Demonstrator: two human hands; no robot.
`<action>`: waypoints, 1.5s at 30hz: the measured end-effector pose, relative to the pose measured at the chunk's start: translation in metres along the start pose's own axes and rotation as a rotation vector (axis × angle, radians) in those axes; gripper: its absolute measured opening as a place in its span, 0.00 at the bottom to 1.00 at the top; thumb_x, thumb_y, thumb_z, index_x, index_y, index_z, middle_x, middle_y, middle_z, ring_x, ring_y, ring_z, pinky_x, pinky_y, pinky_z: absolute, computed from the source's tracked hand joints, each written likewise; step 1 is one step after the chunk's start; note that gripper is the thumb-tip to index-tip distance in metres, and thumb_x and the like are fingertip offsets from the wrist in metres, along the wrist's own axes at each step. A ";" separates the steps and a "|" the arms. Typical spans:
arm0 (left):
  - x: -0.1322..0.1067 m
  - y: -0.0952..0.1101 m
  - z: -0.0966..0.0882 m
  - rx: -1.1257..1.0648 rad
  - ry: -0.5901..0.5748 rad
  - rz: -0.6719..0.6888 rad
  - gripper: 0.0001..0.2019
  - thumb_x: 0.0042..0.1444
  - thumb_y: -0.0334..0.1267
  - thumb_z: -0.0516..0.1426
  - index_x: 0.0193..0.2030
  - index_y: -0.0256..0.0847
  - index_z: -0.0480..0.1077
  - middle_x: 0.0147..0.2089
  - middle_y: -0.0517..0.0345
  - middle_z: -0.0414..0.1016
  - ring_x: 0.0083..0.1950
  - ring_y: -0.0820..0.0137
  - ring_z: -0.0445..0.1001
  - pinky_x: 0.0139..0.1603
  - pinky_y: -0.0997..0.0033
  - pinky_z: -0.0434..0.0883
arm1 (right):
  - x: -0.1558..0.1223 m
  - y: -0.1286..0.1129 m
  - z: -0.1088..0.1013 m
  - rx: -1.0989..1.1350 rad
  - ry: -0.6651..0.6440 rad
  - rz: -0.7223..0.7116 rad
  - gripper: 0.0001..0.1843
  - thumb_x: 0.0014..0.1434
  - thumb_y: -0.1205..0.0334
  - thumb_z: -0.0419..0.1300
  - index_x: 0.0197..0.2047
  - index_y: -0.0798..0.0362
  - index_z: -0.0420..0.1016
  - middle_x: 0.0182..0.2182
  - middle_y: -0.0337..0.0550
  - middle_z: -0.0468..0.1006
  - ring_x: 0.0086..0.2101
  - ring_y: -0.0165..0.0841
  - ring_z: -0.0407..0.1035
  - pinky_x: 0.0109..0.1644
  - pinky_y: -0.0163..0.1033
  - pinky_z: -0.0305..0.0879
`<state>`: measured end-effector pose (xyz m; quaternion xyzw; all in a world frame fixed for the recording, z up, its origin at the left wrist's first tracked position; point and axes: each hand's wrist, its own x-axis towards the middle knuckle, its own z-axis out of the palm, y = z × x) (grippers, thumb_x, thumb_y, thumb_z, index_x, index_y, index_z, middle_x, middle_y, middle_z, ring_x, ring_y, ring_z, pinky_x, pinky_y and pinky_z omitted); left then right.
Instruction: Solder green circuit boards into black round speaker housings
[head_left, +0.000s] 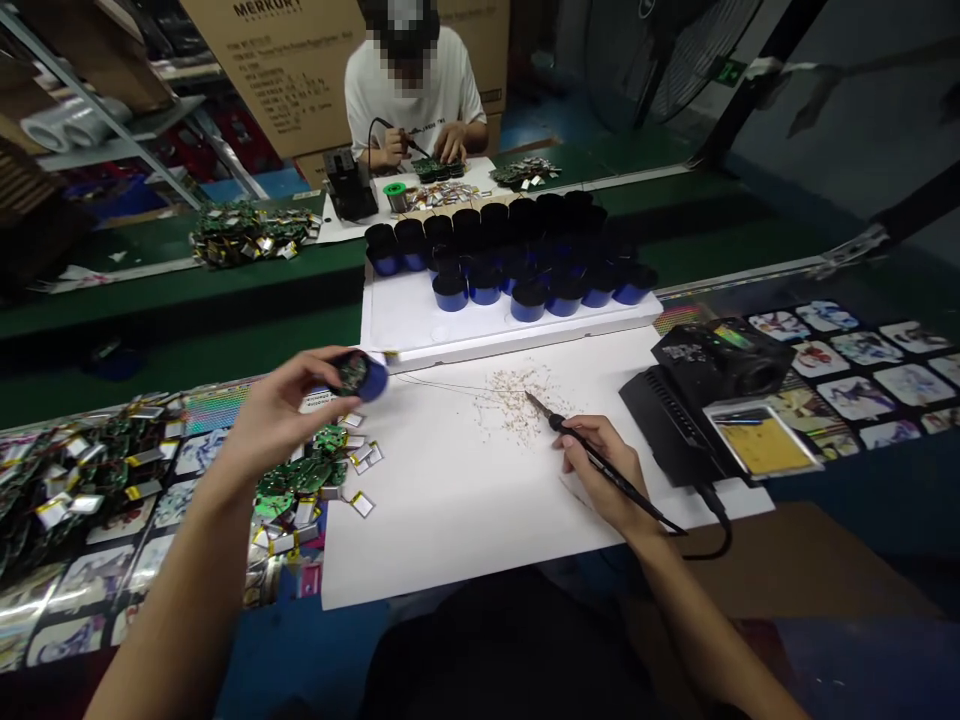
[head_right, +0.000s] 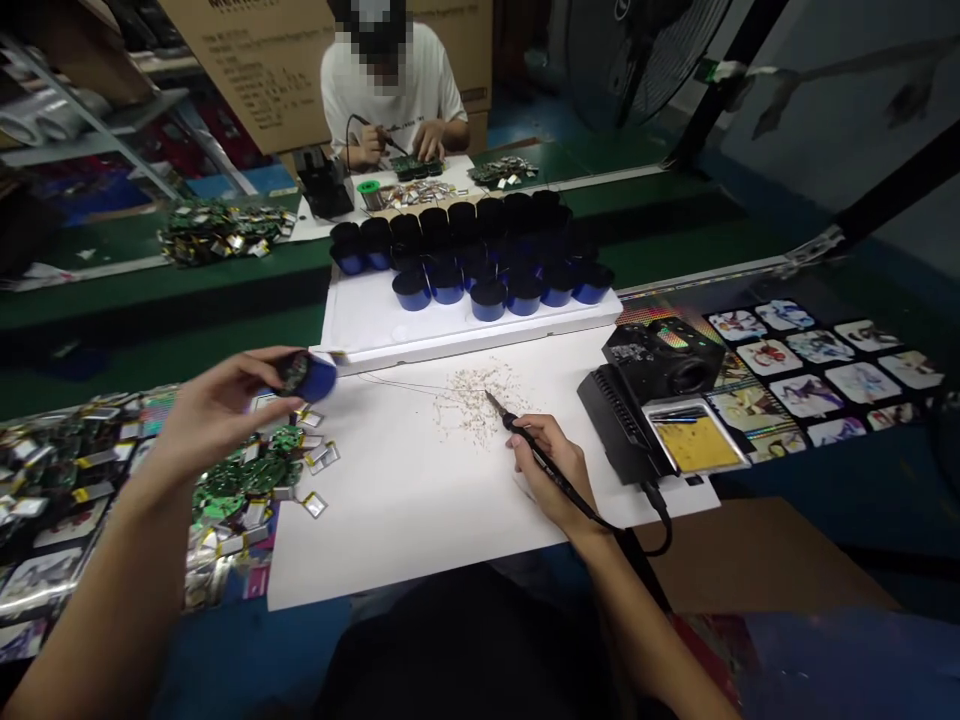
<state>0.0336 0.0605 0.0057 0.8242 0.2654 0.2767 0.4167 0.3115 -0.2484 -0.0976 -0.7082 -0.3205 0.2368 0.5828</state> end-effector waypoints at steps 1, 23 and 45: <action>0.005 -0.010 -0.013 0.011 0.119 -0.009 0.23 0.50 0.55 0.75 0.38 0.44 0.71 0.62 0.57 0.80 0.66 0.56 0.77 0.73 0.43 0.73 | 0.000 0.000 0.000 0.008 0.008 0.000 0.15 0.69 0.48 0.64 0.52 0.48 0.75 0.36 0.41 0.84 0.27 0.30 0.75 0.34 0.36 0.74; 0.134 -0.010 0.075 0.220 0.041 0.036 0.21 0.60 0.50 0.66 0.56 0.43 0.73 0.63 0.49 0.77 0.59 0.60 0.79 0.56 0.63 0.77 | 0.001 0.012 -0.005 -0.039 0.139 -0.038 0.21 0.61 0.44 0.70 0.50 0.49 0.77 0.32 0.41 0.82 0.26 0.33 0.75 0.31 0.36 0.74; -0.091 0.022 0.093 0.234 -0.128 0.098 0.11 0.73 0.43 0.60 0.59 0.47 0.70 0.68 0.45 0.75 0.70 0.63 0.75 0.71 0.61 0.75 | 0.001 0.000 -0.009 -0.206 0.165 0.079 0.34 0.49 0.31 0.72 0.46 0.49 0.76 0.36 0.51 0.83 0.27 0.43 0.76 0.25 0.45 0.71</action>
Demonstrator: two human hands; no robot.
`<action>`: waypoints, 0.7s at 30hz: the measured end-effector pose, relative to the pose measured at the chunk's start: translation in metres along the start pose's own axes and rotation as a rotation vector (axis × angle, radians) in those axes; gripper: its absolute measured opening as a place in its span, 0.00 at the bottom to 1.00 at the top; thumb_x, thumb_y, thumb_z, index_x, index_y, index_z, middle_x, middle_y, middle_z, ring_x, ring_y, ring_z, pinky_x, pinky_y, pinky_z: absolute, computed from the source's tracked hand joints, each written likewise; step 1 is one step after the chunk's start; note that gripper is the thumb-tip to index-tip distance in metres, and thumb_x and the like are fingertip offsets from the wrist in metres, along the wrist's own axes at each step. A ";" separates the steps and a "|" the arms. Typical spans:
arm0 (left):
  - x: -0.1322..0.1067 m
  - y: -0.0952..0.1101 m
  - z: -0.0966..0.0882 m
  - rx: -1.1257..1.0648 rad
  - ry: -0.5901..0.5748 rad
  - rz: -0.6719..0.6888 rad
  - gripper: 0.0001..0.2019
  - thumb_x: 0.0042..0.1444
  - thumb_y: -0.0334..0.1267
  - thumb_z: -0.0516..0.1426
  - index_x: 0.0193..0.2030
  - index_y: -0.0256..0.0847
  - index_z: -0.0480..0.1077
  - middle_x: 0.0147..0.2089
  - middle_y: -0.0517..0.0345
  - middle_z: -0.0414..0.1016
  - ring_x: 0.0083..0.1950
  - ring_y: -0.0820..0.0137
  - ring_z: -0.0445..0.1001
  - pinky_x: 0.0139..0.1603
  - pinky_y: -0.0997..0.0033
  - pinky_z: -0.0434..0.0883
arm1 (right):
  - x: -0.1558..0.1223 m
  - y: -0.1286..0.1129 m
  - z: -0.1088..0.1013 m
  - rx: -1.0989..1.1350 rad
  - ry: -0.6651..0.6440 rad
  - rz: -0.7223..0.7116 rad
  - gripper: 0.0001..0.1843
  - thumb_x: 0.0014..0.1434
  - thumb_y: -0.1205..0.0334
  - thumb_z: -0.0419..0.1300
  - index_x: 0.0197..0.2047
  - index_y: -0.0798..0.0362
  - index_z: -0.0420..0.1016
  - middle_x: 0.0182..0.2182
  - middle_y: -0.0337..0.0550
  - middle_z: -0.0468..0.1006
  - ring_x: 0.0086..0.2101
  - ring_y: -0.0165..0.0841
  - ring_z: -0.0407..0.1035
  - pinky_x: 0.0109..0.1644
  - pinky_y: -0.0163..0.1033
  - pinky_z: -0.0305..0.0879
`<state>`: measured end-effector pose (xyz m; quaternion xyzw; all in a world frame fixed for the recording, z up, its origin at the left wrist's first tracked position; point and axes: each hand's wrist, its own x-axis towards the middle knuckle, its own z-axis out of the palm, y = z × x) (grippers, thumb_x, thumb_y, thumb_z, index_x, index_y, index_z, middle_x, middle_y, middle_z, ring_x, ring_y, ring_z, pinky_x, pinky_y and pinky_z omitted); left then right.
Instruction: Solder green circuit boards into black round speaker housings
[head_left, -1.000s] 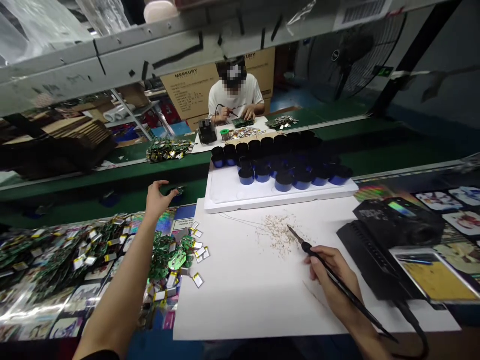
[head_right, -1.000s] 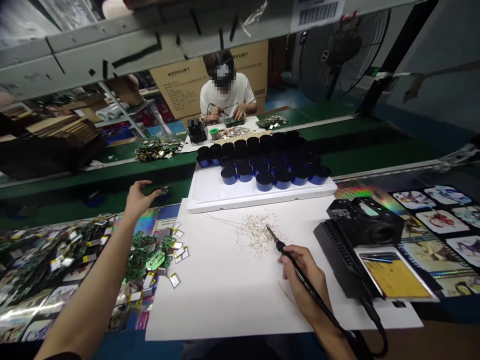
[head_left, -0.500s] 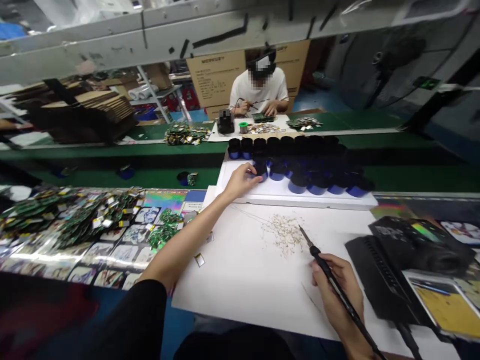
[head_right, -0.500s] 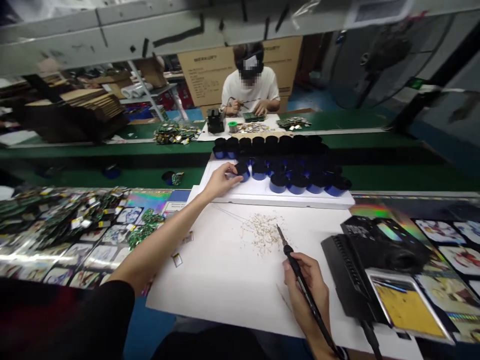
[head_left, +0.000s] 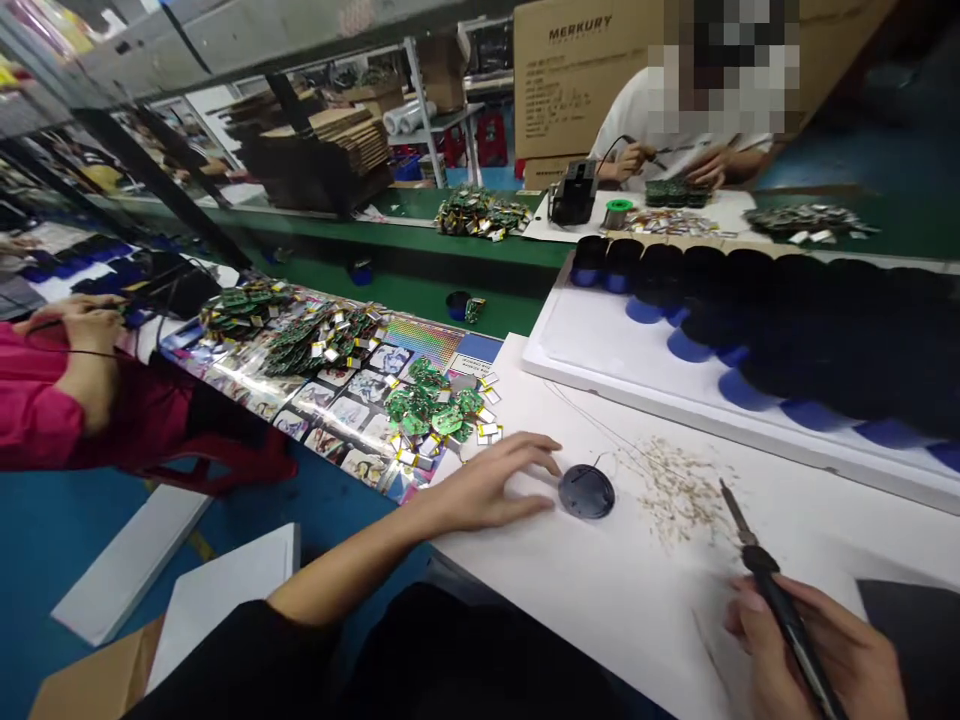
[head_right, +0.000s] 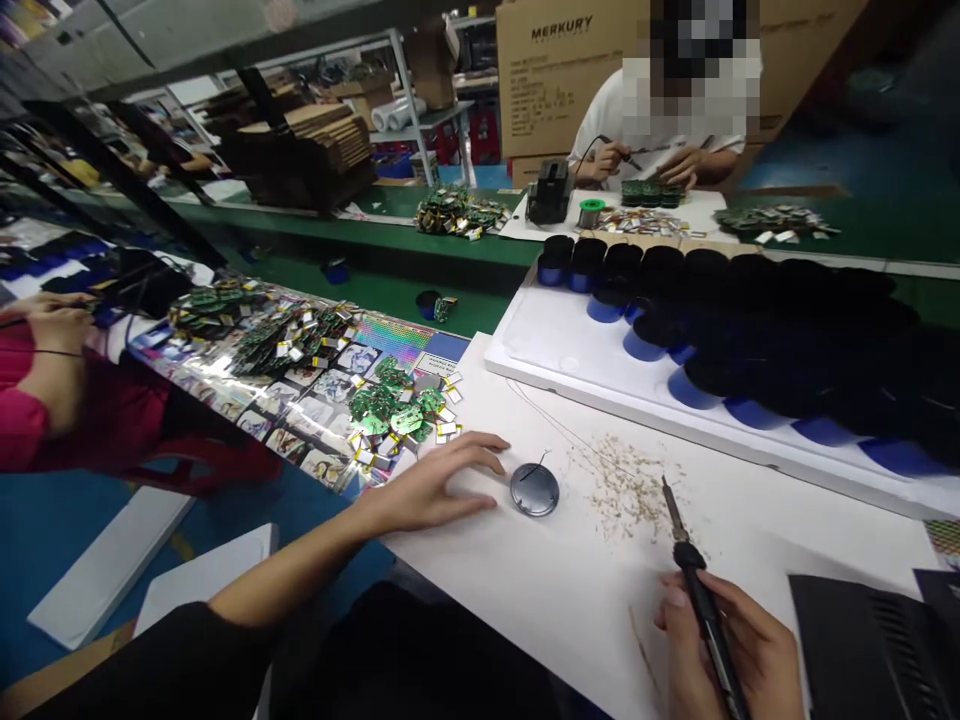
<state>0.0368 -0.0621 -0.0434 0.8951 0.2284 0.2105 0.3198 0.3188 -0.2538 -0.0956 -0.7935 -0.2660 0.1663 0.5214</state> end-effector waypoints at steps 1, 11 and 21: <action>-0.001 -0.008 -0.009 0.010 0.075 -0.039 0.10 0.74 0.43 0.58 0.57 0.46 0.71 0.63 0.46 0.79 0.66 0.63 0.78 0.68 0.60 0.76 | -0.001 -0.005 0.000 -0.011 0.002 0.002 0.33 0.48 0.30 0.72 0.45 0.48 0.76 0.35 0.51 0.83 0.27 0.43 0.76 0.24 0.45 0.70; 0.025 -0.113 -0.106 0.305 0.072 -0.448 0.16 0.62 0.50 0.63 0.47 0.40 0.79 0.51 0.43 0.79 0.57 0.49 0.76 0.63 0.50 0.71 | -0.005 -0.011 0.002 -0.055 0.022 -0.015 0.36 0.50 0.27 0.69 0.45 0.50 0.76 0.34 0.50 0.82 0.27 0.41 0.74 0.30 0.47 0.74; 0.047 -0.121 -0.126 -0.057 0.049 -0.371 0.24 0.60 0.62 0.61 0.43 0.39 0.72 0.43 0.49 0.80 0.41 0.65 0.77 0.45 0.65 0.75 | 0.004 0.006 -0.003 -0.002 -0.039 -0.025 0.34 0.50 0.32 0.74 0.45 0.53 0.78 0.36 0.49 0.84 0.26 0.38 0.76 0.31 0.44 0.77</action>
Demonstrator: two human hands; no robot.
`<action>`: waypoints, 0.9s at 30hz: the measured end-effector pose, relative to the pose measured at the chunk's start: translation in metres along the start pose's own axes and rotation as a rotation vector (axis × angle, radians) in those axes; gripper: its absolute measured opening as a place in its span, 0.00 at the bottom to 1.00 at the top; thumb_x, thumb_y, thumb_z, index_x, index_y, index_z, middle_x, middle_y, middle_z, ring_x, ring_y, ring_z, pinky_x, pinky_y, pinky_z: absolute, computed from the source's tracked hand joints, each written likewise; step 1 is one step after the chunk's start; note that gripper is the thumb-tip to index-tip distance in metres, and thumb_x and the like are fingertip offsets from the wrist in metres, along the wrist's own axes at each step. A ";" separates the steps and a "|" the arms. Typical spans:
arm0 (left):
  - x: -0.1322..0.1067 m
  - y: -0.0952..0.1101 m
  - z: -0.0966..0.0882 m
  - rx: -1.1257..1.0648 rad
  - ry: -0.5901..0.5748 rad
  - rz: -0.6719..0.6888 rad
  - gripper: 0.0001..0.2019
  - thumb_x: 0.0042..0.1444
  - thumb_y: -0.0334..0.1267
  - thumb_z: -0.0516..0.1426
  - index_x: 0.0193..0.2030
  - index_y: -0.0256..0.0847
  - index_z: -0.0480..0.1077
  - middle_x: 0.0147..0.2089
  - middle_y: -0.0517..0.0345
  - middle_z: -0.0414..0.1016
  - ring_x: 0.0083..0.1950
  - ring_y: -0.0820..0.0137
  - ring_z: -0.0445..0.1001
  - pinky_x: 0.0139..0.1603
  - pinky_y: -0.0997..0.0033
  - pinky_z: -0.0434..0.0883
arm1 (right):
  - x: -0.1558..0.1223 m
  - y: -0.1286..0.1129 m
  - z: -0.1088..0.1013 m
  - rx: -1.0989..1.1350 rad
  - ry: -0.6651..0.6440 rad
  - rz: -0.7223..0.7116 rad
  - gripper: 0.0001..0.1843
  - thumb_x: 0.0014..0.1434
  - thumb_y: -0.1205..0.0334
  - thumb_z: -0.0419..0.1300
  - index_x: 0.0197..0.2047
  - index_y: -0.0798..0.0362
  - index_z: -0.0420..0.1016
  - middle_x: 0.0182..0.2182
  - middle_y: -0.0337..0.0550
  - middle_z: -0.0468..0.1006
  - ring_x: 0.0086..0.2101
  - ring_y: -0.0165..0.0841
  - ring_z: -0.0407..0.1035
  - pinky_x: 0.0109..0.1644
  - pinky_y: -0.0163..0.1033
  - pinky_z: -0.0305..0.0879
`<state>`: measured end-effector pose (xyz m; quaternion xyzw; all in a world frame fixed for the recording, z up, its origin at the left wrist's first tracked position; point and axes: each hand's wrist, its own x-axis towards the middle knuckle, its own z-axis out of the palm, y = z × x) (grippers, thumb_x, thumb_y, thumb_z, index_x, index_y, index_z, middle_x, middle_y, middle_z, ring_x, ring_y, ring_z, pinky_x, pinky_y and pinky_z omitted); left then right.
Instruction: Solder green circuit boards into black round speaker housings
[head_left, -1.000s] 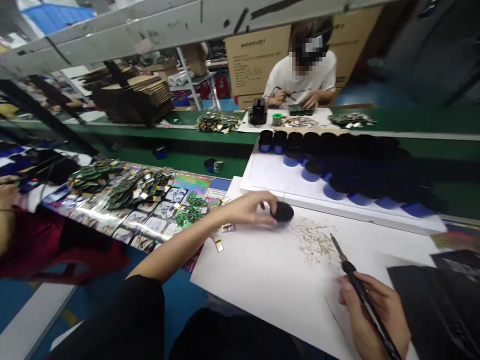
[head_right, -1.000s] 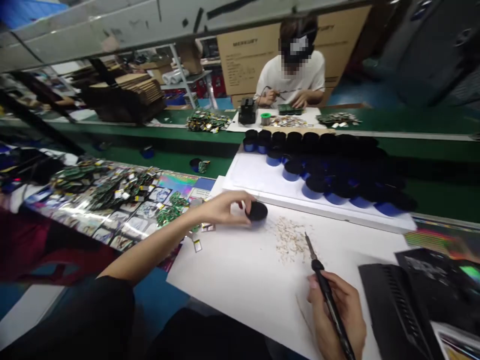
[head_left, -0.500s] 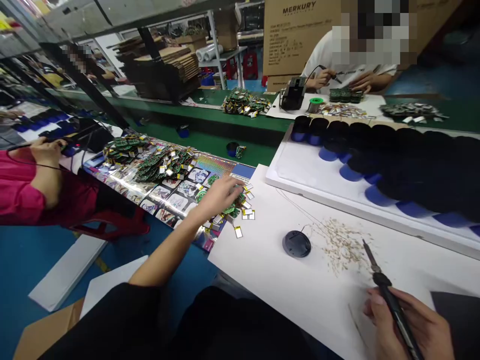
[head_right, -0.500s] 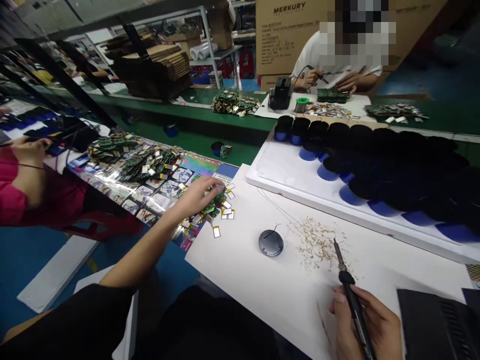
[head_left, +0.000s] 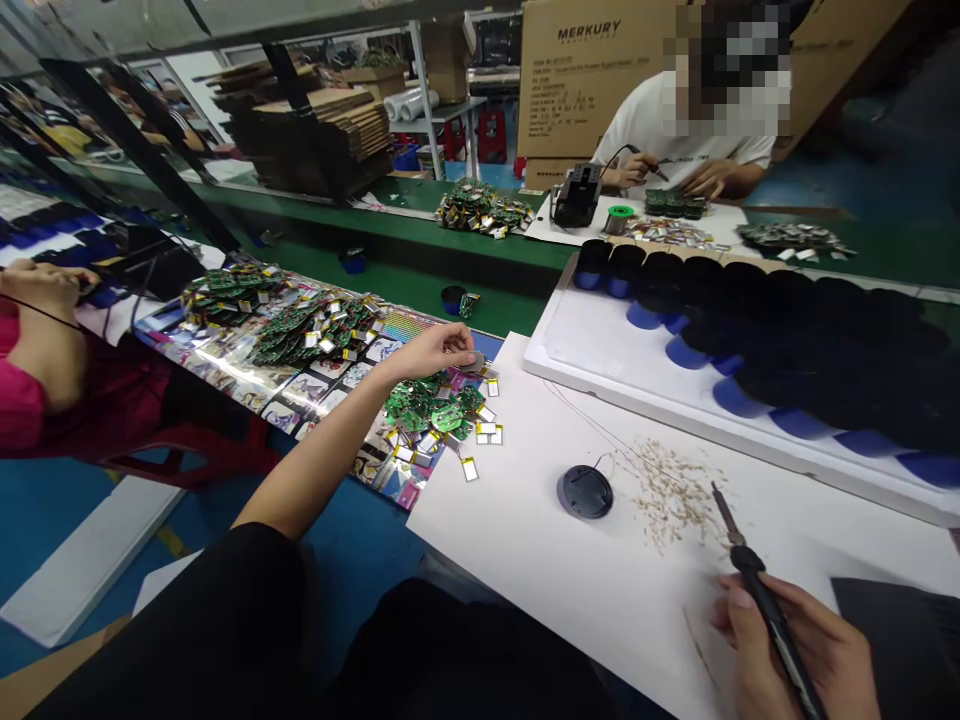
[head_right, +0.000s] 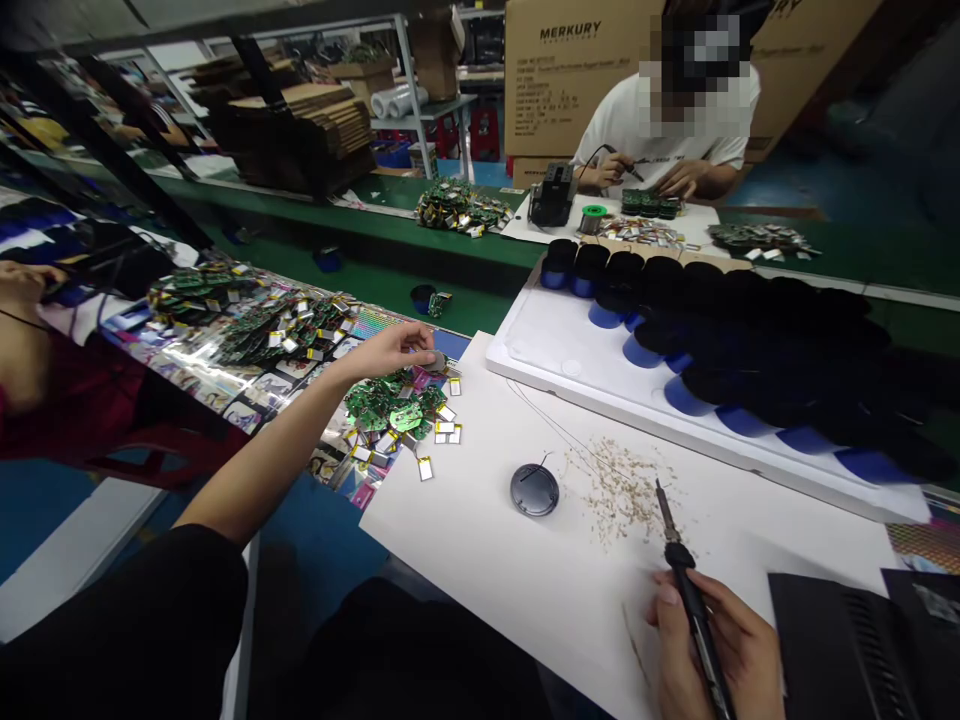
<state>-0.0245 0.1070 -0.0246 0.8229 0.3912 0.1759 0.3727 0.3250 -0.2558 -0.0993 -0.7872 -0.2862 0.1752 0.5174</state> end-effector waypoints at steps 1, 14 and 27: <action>0.000 0.001 0.001 -0.019 0.014 0.004 0.24 0.61 0.61 0.61 0.44 0.39 0.71 0.43 0.50 0.79 0.40 0.66 0.77 0.44 0.66 0.74 | -0.001 -0.003 0.001 0.020 0.013 -0.004 0.34 0.50 0.32 0.74 0.45 0.52 0.77 0.36 0.49 0.84 0.25 0.37 0.75 0.31 0.44 0.77; -0.006 0.084 0.025 -0.138 0.087 0.326 0.09 0.61 0.45 0.70 0.40 0.41 0.83 0.37 0.57 0.75 0.34 0.73 0.69 0.33 0.72 0.62 | -0.010 -0.011 0.013 0.250 0.043 -0.345 0.18 0.72 0.46 0.63 0.52 0.53 0.76 0.36 0.51 0.89 0.21 0.39 0.79 0.21 0.40 0.68; -0.017 0.132 0.127 -0.467 -0.286 0.706 0.05 0.68 0.34 0.66 0.48 0.38 0.80 0.47 0.50 0.84 0.48 0.69 0.82 0.52 0.70 0.76 | 0.004 -0.073 0.050 0.291 -0.276 -0.807 0.37 0.55 0.77 0.75 0.64 0.46 0.70 0.65 0.52 0.79 0.65 0.46 0.75 0.69 0.59 0.76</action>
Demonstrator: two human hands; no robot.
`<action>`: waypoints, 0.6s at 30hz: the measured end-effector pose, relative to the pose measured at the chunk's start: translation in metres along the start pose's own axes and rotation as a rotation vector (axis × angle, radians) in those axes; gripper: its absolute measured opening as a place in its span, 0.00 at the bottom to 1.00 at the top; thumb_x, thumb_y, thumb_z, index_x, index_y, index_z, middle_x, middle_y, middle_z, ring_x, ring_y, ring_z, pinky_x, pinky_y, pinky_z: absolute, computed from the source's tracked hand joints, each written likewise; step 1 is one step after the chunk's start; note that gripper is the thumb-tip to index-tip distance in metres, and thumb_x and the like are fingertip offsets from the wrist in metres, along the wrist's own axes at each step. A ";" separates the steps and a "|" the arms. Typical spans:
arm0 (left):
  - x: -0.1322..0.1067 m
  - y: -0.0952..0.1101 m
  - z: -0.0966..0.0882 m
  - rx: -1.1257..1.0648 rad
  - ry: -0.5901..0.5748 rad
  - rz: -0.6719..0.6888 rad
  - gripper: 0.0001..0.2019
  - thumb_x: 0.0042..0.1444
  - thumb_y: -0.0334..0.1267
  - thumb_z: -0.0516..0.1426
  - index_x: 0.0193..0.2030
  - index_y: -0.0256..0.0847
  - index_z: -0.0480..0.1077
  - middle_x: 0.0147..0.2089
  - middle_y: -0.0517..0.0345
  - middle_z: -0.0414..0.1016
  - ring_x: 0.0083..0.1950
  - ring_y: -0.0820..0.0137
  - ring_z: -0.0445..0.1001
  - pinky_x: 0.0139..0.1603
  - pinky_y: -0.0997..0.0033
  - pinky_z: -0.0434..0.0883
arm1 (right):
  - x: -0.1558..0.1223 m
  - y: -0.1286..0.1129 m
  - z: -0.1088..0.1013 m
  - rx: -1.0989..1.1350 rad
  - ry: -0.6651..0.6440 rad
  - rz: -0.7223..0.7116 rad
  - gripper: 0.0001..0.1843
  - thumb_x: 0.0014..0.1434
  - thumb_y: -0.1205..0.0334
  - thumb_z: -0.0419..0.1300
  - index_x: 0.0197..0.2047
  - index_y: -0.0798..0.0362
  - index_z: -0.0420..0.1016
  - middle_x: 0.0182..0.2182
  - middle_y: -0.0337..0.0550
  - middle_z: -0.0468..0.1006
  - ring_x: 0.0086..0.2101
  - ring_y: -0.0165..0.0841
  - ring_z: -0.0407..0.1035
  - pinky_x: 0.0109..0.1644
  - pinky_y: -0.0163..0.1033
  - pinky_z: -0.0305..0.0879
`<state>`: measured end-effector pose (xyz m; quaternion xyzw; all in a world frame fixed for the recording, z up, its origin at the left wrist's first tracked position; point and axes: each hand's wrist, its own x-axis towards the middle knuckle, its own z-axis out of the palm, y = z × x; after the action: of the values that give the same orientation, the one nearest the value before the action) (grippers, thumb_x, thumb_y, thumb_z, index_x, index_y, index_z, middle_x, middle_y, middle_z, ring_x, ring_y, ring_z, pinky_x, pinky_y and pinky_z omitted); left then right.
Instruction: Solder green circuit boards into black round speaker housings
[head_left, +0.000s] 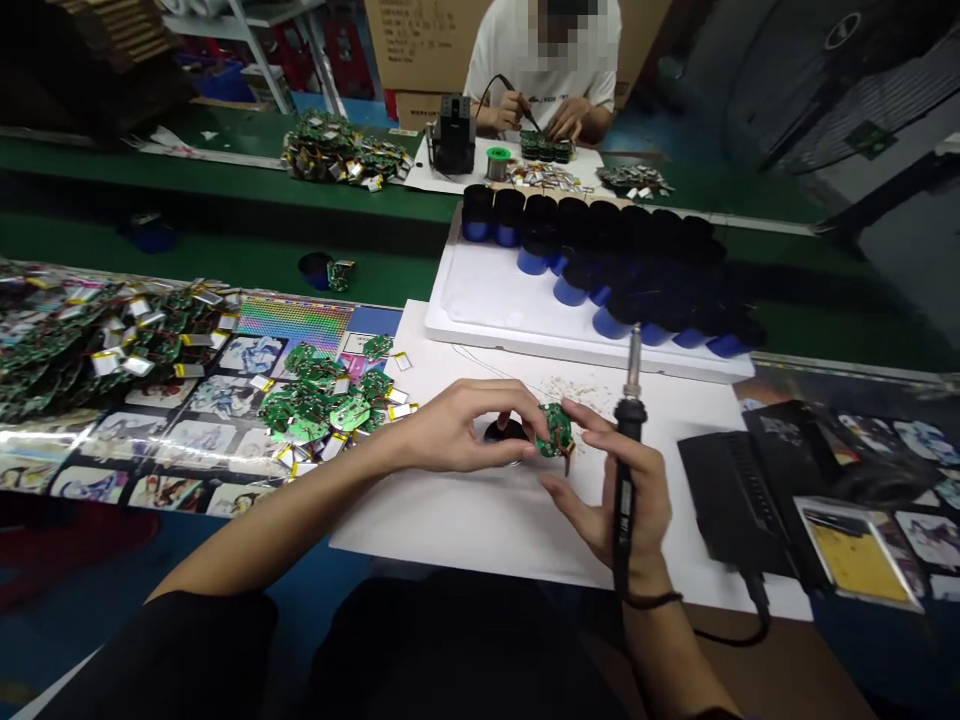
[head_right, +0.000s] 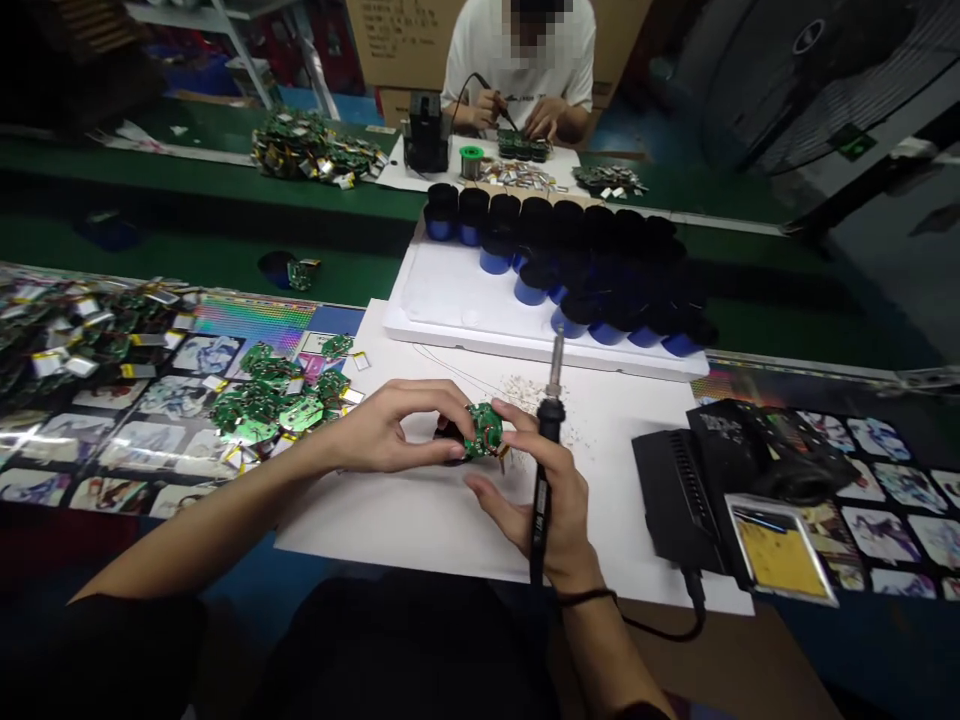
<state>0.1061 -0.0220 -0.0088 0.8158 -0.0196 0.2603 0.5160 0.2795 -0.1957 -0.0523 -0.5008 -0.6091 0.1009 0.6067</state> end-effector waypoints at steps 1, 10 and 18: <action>-0.002 -0.003 0.003 -0.013 0.010 -0.020 0.05 0.67 0.35 0.66 0.47 0.38 0.80 0.46 0.50 0.84 0.47 0.68 0.81 0.51 0.69 0.76 | 0.001 0.002 0.005 0.013 0.002 0.009 0.37 0.55 0.79 0.74 0.63 0.46 0.70 0.64 0.51 0.79 0.64 0.44 0.76 0.69 0.57 0.77; -0.006 -0.015 0.009 0.076 0.202 -0.273 0.15 0.72 0.45 0.60 0.59 0.41 0.75 0.51 0.51 0.82 0.49 0.67 0.79 0.49 0.68 0.73 | 0.003 0.017 0.014 0.042 0.102 0.081 0.34 0.56 0.75 0.76 0.59 0.44 0.71 0.58 0.48 0.81 0.61 0.43 0.77 0.64 0.54 0.80; -0.007 -0.016 -0.002 0.140 0.044 -0.440 0.17 0.63 0.55 0.67 0.47 0.44 0.79 0.49 0.54 0.77 0.49 0.64 0.75 0.55 0.63 0.72 | -0.008 0.028 0.015 0.112 0.165 0.168 0.36 0.52 0.70 0.81 0.57 0.43 0.70 0.49 0.43 0.80 0.54 0.39 0.80 0.53 0.45 0.85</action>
<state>0.1043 -0.0140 -0.0245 0.8284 0.1879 0.1600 0.5029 0.2790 -0.1810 -0.0812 -0.5218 -0.5066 0.1439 0.6711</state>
